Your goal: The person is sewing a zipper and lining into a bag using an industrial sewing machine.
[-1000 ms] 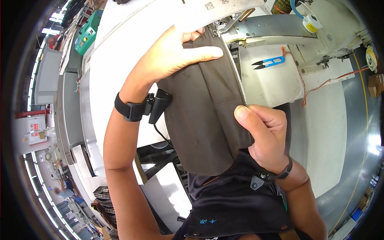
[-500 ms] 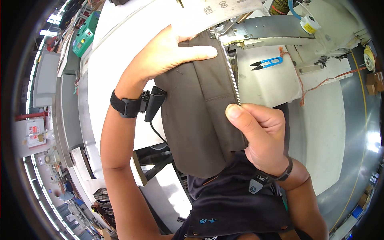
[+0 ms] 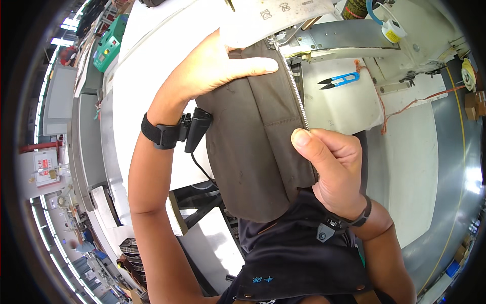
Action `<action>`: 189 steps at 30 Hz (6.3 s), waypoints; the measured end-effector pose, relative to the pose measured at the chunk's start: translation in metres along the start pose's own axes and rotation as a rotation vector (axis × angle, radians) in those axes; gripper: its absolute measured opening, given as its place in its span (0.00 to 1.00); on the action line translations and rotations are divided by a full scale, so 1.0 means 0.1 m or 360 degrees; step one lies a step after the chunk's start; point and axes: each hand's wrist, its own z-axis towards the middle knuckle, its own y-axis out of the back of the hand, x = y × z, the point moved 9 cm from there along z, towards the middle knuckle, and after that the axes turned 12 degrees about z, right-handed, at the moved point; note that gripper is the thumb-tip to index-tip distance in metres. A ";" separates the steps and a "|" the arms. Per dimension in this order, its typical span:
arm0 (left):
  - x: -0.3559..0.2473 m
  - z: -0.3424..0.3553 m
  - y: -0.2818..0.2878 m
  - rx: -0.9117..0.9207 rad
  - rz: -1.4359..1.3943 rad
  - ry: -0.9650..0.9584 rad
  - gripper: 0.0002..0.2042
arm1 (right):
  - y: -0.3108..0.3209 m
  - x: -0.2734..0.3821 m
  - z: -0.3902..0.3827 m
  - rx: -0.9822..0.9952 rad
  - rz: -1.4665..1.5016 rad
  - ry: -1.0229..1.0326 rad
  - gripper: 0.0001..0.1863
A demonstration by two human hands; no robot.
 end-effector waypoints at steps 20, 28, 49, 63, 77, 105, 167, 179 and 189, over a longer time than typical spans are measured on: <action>-0.09 -0.18 0.07 -0.0132 0.0512 0.0002 0.42 | 0.06 -0.04 0.09 -0.0048 0.0020 -0.0010 0.17; -0.05 -0.12 0.08 -0.0161 0.0482 -0.0072 0.42 | 0.09 -0.12 0.13 -0.0151 0.0119 -0.0093 0.15; 0.09 0.02 0.16 -0.0126 0.0389 0.0061 0.42 | 0.12 -0.22 0.36 -0.0138 0.0139 -0.0083 0.13; -0.58 -0.61 -0.04 -0.0176 0.0948 -0.0190 0.23 | 0.09 -0.25 0.49 -0.0117 0.0158 -0.0010 0.12; -0.74 -0.79 -0.27 -0.0031 0.1155 -0.0388 0.40 | 0.11 -0.30 0.56 -0.0111 0.0155 -0.0009 0.14; -0.42 -0.60 -0.06 -0.0111 0.0807 -0.0310 0.37 | 0.05 -0.36 0.90 -0.0147 0.0325 0.0050 0.12; -0.19 -0.53 -0.02 0.0025 0.0625 -0.0256 0.38 | 0.02 -0.35 0.83 -0.0222 0.0351 0.0070 0.14; -0.09 -0.42 0.09 0.0011 0.0502 -0.0247 0.36 | 0.00 -0.29 0.95 -0.0177 0.0230 0.0212 0.18; -0.54 -0.94 -0.11 -0.0190 0.0969 -0.0380 0.41 | 0.78 1.07 0.53 -0.0125 -0.1355 0.0783 0.19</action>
